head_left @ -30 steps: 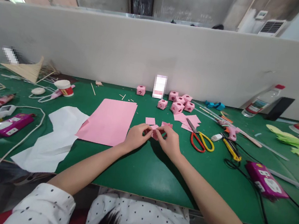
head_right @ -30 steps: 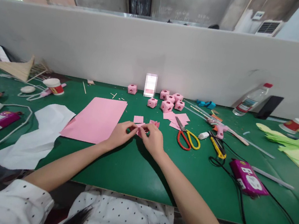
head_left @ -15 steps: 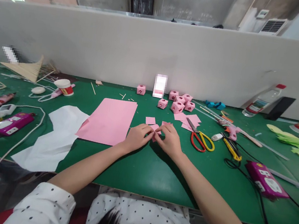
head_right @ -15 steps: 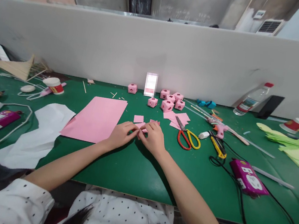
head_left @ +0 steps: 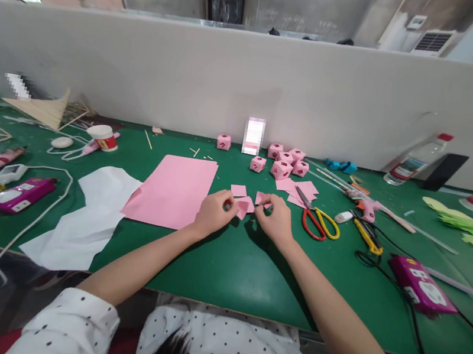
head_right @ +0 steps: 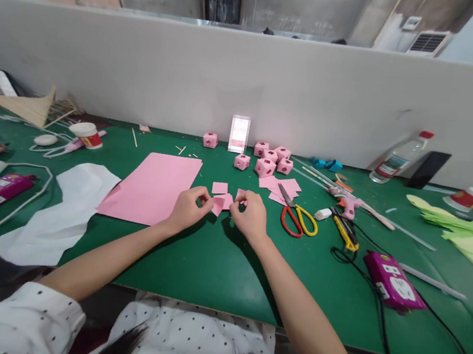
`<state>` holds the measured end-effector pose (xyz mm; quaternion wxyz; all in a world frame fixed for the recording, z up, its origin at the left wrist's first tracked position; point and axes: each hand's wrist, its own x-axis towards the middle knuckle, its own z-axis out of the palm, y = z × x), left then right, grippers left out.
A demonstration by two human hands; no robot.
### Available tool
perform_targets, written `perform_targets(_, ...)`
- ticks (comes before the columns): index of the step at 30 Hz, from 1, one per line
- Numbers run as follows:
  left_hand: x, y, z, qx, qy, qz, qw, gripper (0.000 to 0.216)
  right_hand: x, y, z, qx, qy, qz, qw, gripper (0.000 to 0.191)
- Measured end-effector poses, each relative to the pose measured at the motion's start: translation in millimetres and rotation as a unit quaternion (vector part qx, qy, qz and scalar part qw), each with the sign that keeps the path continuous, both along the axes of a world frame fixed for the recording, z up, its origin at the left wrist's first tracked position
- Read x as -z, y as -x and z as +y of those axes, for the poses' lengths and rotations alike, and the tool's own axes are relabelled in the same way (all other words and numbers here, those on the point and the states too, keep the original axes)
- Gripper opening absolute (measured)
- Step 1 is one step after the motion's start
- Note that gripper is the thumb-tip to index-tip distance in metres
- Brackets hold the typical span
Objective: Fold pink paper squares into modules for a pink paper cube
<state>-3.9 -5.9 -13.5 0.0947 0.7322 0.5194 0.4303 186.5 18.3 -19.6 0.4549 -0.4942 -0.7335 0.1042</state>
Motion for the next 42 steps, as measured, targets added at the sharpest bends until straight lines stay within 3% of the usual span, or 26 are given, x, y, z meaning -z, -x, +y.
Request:
perform_targets(5,-0.4,3,2,0.013,0.008,-0.016,1.0,0.014,-2.7,-1,-1,-0.057,0.067,0.078,0.993,0.014)
perform_targets(8,0.2,0,0,0.017,0.011,-0.005,1.0,0.013,-1.5,4,-3,-0.101,0.056,0.061,0.992,0.016)
perform_targets(17,0.3,-3,-1,0.091,-0.011,0.035,0.995,0.01,1.3,9,-11,-0.135,0.012,-0.022,0.991,0.016)
perform_targets(36,0.2,4,8,-0.059,0.001,0.07,0.996,0.011,-0.8,18,-13,-0.004,-0.025,0.017,1.0,0.019)
perform_targets(38,0.5,8,11,-0.054,0.02,0.036,0.998,0.01,-2.5,14,-11,0.014,-0.022,0.043,0.999,0.019)
perform_targets(42,-0.1,5,10,0.029,0.085,-0.065,0.994,0.011,-2.8,9,-7,0.017,0.023,0.13,0.991,0.019)
